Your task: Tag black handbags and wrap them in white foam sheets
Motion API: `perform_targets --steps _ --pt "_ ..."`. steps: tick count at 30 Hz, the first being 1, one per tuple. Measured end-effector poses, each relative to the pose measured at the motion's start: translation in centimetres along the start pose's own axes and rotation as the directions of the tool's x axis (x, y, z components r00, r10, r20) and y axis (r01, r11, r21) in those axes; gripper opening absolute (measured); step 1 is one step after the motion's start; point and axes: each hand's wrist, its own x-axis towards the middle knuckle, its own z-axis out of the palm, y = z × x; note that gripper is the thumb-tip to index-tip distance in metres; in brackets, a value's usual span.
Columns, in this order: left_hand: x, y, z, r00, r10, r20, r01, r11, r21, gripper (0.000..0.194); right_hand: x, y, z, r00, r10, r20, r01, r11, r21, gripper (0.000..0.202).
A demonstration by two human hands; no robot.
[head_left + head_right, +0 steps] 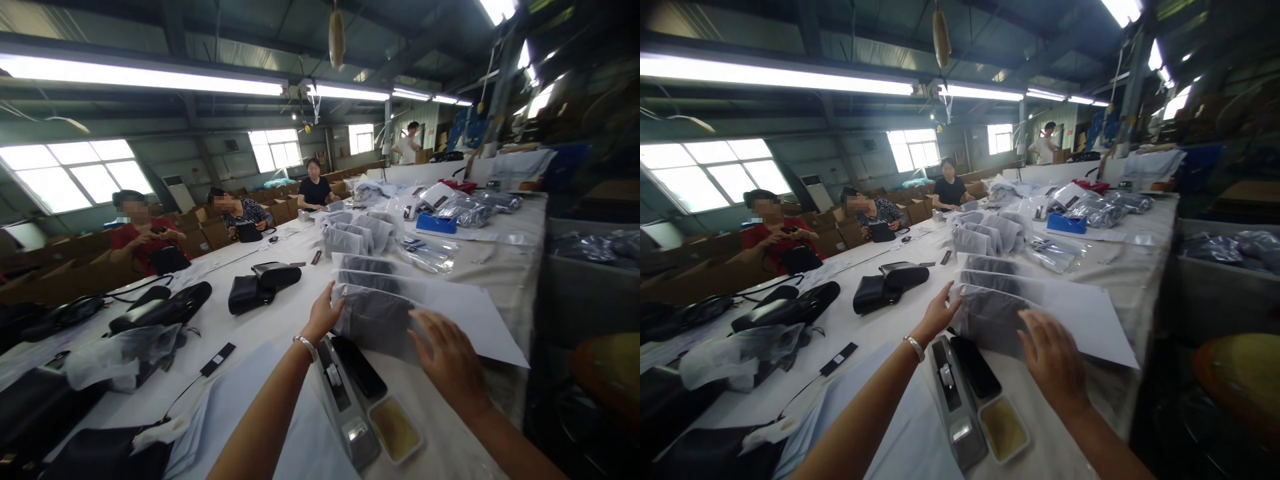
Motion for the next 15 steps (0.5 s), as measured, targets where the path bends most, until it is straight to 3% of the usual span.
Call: perform_targets --steps 2,5,7,10,15 --pt "-0.9 0.7 -0.5 0.998 -0.004 -0.062 0.004 1.0 -0.01 0.059 -1.4 -0.6 1.5 0.973 -0.01 0.232 -0.021 0.991 0.13 0.038" --pt "-3.3 2.2 -1.8 0.99 0.008 -0.137 -0.013 0.999 -0.035 0.053 -1.7 -0.3 4.9 0.863 -0.025 0.504 -0.125 0.957 0.261 0.039" --pt "-5.5 3.1 -3.0 0.986 0.024 -0.167 -0.035 0.997 -0.068 0.049 -0.9 0.0 6.8 0.848 -0.03 0.53 -0.135 0.953 0.27 0.039" --pt "-9.6 4.4 -4.9 0.98 0.027 -0.199 -0.05 0.993 -0.111 0.043 0.8 0.2 8.6 0.866 -0.006 0.5 -0.129 0.963 0.235 0.039" --pt "-16.3 5.6 -7.1 0.968 -0.096 -0.232 0.082 0.994 -0.068 0.039 3.6 0.3 11.1 0.877 0.036 0.479 -0.132 0.977 0.169 0.038"
